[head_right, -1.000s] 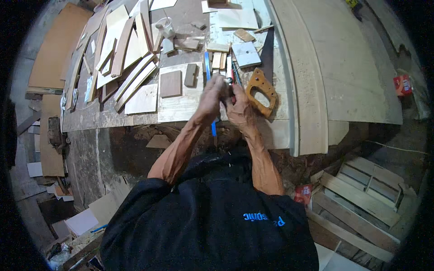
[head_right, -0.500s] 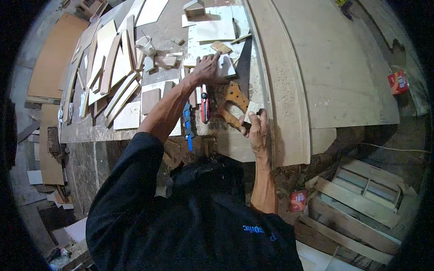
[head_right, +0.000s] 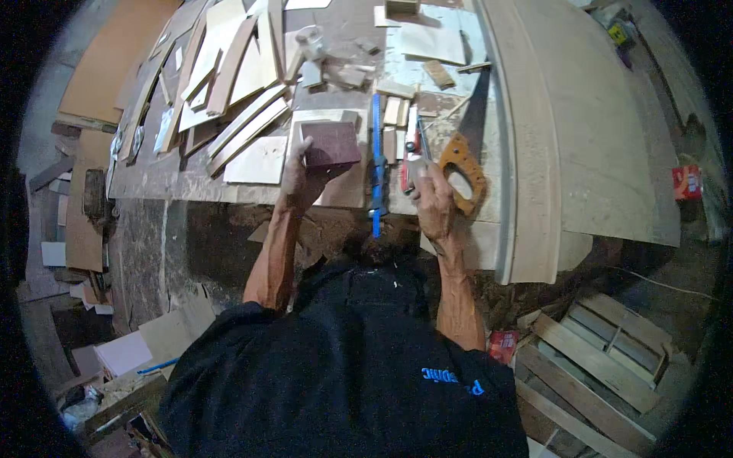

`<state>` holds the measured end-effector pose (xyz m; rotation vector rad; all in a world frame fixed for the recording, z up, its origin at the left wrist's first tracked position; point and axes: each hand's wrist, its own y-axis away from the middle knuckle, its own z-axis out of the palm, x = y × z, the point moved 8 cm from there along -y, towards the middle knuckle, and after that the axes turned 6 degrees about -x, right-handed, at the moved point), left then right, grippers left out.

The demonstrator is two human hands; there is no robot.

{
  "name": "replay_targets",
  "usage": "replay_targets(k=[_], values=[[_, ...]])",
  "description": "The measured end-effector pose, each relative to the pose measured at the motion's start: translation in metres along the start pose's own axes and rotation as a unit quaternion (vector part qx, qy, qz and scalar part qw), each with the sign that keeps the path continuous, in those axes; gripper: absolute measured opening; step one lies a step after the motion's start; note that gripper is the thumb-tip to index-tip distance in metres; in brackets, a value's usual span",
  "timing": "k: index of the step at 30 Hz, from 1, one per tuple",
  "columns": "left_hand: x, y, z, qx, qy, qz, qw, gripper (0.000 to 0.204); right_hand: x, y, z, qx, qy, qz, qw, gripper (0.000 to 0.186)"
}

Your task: Cutting a small piece of wood with a hacksaw and then sanding the edges on a workshop bench.

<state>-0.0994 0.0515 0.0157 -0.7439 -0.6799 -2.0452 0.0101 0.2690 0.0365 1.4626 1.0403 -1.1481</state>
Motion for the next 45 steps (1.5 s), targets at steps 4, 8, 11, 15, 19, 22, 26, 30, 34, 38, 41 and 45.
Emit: replay_targets(k=[4,8,11,15,19,22,26,30,34,38,41,45], values=[[0.009,0.049,-0.043,0.177,-0.148,-0.01,0.973,0.036,-0.027,-0.006,0.073,0.005,0.226,-0.165,0.96,0.036],[0.021,0.067,-0.066,0.18,-0.316,0.125,0.923,0.037,-0.041,0.004,0.122,0.016,0.298,-0.189,0.935,0.036],[0.021,0.071,-0.086,0.14,-0.319,0.148,0.926,0.05,-0.035,0.006,0.144,0.024,0.351,-0.181,0.918,0.038],[0.025,0.07,-0.081,0.179,-0.434,0.113,0.876,0.053,-0.043,0.005,0.158,0.062,0.369,-0.241,0.896,0.035],[0.033,0.067,-0.069,0.138,-0.623,0.133,0.758,0.07,-0.032,-0.008,0.157,0.074,0.425,-0.226,0.873,0.038],[0.035,0.071,-0.06,0.111,-0.755,0.138,0.632,0.091,-0.033,-0.01,0.154,0.076,0.419,-0.241,0.872,0.039],[0.03,0.073,-0.066,0.071,-0.764,0.16,0.621,0.097,-0.036,-0.009,0.157,0.085,0.411,-0.222,0.88,0.038],[0.033,0.075,-0.06,0.076,-0.765,0.191,0.611,0.096,-0.037,-0.012,0.155,0.115,0.43,-0.235,0.864,0.04],[0.034,0.068,-0.06,0.07,-0.775,0.183,0.601,0.094,-0.032,-0.013,0.164,0.094,0.477,-0.213,0.847,0.043],[0.031,0.073,-0.057,0.054,-0.769,0.196,0.606,0.092,-0.03,-0.024,0.149,0.129,0.538,-0.174,0.815,0.036],[0.033,0.078,-0.062,0.052,-0.771,0.2,0.602,0.091,-0.043,-0.019,0.149,0.136,0.556,-0.182,0.799,0.036],[0.037,0.1,-0.059,0.039,-0.769,0.228,0.596,0.089,-0.034,-0.002,0.148,0.116,0.47,-0.162,0.86,0.038]])
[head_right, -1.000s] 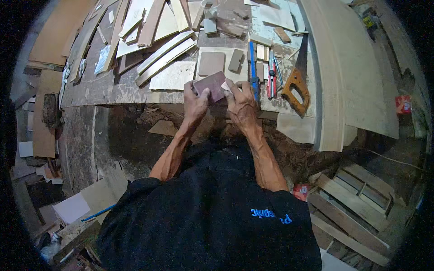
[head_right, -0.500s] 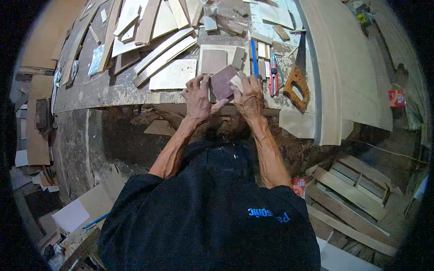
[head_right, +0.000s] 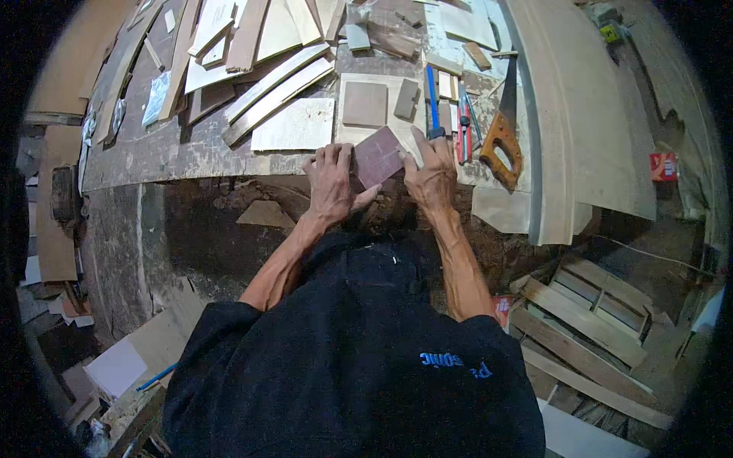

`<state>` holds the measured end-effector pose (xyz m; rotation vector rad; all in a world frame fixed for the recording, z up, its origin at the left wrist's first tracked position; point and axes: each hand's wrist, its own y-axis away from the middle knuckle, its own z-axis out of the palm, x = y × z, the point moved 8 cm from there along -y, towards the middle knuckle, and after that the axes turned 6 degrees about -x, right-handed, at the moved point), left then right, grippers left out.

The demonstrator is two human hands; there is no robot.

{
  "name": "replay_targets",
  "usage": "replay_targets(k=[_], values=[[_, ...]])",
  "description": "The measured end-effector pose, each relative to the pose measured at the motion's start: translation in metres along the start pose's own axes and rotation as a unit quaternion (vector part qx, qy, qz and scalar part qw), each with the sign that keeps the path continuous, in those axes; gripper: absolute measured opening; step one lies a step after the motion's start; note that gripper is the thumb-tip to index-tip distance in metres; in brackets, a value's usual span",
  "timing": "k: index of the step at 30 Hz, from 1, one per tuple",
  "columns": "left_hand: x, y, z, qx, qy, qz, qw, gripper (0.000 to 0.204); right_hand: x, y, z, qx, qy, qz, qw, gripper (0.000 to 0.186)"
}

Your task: Cutting a small piece of wood with a hacksaw and then sanding the edges on a workshop bench.

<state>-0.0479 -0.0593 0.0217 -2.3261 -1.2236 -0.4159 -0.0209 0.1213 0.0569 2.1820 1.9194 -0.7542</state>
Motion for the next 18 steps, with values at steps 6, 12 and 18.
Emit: replay_targets(k=[6,12,18], values=[[0.0,-0.015,0.011,0.013,-0.008,-0.006,1.0,0.09,-0.024,-0.008,0.013,0.018,0.054,-0.099,0.994,0.037],[0.001,-0.007,0.019,-0.007,0.0,-0.028,1.0,0.092,-0.021,-0.011,0.018,0.008,0.094,-0.09,0.991,0.037],[0.005,-0.016,0.015,0.023,-0.038,-0.016,0.999,0.092,-0.003,-0.026,0.014,0.006,0.1,-0.077,0.992,0.031]])
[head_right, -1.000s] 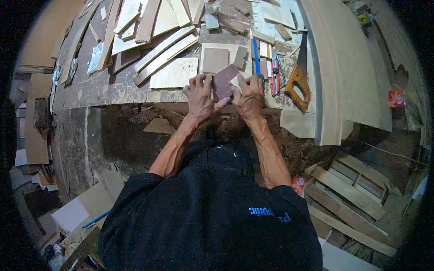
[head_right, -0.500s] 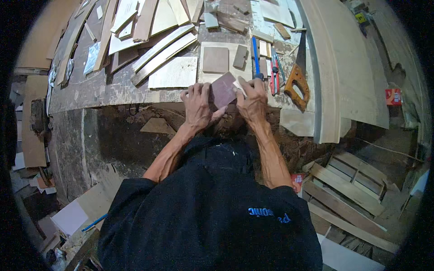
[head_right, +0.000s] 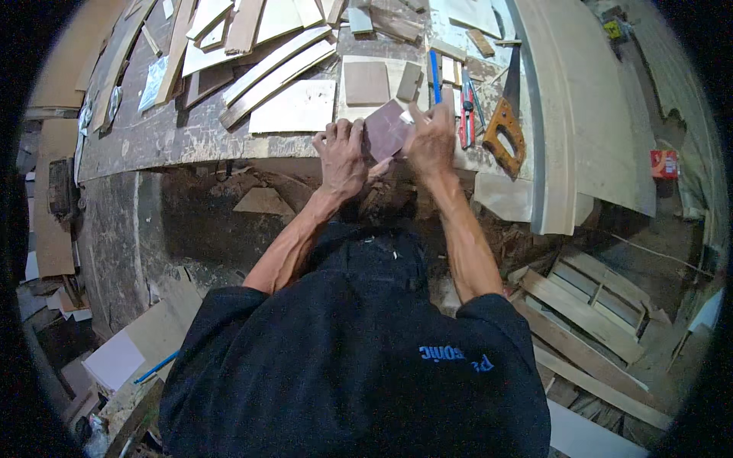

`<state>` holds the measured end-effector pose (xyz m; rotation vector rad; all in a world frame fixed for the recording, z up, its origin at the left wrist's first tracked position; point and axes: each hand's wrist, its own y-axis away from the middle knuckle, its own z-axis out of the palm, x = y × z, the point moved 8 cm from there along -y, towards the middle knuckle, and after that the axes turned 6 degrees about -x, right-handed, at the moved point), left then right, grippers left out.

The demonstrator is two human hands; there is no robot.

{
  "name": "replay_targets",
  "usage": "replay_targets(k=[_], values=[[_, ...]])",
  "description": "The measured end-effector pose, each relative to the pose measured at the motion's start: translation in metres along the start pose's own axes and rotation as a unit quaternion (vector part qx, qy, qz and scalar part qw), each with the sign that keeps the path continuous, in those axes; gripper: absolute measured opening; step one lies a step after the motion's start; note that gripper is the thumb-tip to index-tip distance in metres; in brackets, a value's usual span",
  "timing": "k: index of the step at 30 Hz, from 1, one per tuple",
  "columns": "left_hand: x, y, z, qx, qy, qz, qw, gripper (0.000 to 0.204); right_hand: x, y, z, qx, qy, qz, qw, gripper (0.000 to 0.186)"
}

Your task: Cutting a small piece of wood with a hacksaw and then sanding the edges on a workshop bench.

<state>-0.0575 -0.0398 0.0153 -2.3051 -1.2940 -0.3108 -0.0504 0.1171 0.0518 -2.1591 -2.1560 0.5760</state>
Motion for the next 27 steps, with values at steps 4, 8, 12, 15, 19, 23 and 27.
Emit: replay_targets(k=[4,8,12,15,19,23,27], values=[[0.0,0.002,0.004,-0.019,0.015,-0.016,1.0,0.093,0.019,0.006,-0.003,0.021,-0.091,0.058,0.994,0.047],[0.003,0.001,0.007,-0.03,0.026,-0.025,0.999,0.093,0.004,0.016,-0.005,-0.001,-0.083,0.033,0.996,0.046],[0.001,0.001,0.006,-0.017,0.013,-0.023,1.0,0.092,-0.011,0.016,-0.011,-0.034,-0.063,0.004,0.997,0.042],[0.002,0.0,0.006,-0.014,0.017,-0.027,0.999,0.091,-0.021,0.021,-0.01,-0.042,-0.046,-0.011,0.998,0.042],[0.002,-0.001,0.006,-0.011,0.028,-0.026,0.999,0.09,-0.017,0.02,-0.006,0.016,-0.089,-0.04,0.995,0.033],[0.004,0.0,0.005,-0.01,0.027,-0.029,0.999,0.089,-0.004,0.001,-0.012,0.034,-0.005,-0.035,0.999,0.025],[0.002,-0.002,0.012,-0.028,0.007,-0.043,0.999,0.09,-0.035,0.03,-0.004,0.079,-0.067,-0.112,0.988,0.024]])
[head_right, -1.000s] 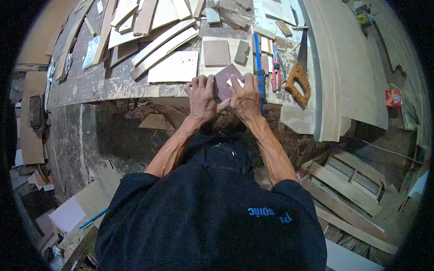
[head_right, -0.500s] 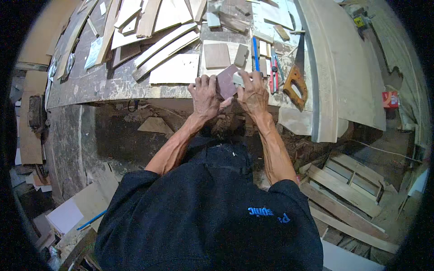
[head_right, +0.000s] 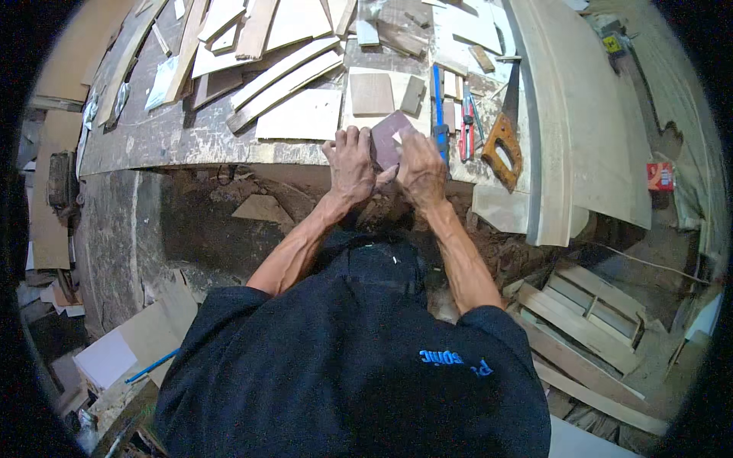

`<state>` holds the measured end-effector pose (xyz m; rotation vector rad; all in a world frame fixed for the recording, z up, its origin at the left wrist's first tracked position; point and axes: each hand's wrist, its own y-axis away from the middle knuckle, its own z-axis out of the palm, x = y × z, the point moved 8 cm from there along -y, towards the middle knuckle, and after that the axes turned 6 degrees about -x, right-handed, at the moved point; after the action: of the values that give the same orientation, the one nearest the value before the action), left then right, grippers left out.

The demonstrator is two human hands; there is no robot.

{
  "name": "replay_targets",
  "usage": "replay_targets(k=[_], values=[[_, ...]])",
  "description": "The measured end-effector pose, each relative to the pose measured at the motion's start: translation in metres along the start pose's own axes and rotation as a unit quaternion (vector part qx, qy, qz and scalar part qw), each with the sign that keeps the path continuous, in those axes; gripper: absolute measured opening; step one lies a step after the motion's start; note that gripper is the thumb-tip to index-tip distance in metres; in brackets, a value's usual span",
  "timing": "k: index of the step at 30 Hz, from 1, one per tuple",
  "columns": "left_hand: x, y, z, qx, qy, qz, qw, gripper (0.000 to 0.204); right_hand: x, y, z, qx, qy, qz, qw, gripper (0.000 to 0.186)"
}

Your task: Cutting a small piece of wood with a hacksaw and then sanding the edges on a workshop bench.

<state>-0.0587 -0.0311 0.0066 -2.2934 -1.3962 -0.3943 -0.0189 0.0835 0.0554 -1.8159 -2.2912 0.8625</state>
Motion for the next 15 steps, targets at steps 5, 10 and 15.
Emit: replay_targets(k=[5,10,15], values=[[0.004,0.002,-0.007,0.005,0.018,0.018,1.0,0.087,0.045,-0.021,-0.001,-0.047,0.081,0.109,0.99,0.03],[0.003,0.002,-0.005,0.013,0.0,0.011,1.0,0.089,0.014,0.001,-0.009,-0.079,0.02,0.066,0.995,0.037],[0.002,0.002,-0.008,0.027,0.005,0.01,1.0,0.088,0.023,0.01,-0.004,-0.086,-0.071,0.123,0.986,0.038]])
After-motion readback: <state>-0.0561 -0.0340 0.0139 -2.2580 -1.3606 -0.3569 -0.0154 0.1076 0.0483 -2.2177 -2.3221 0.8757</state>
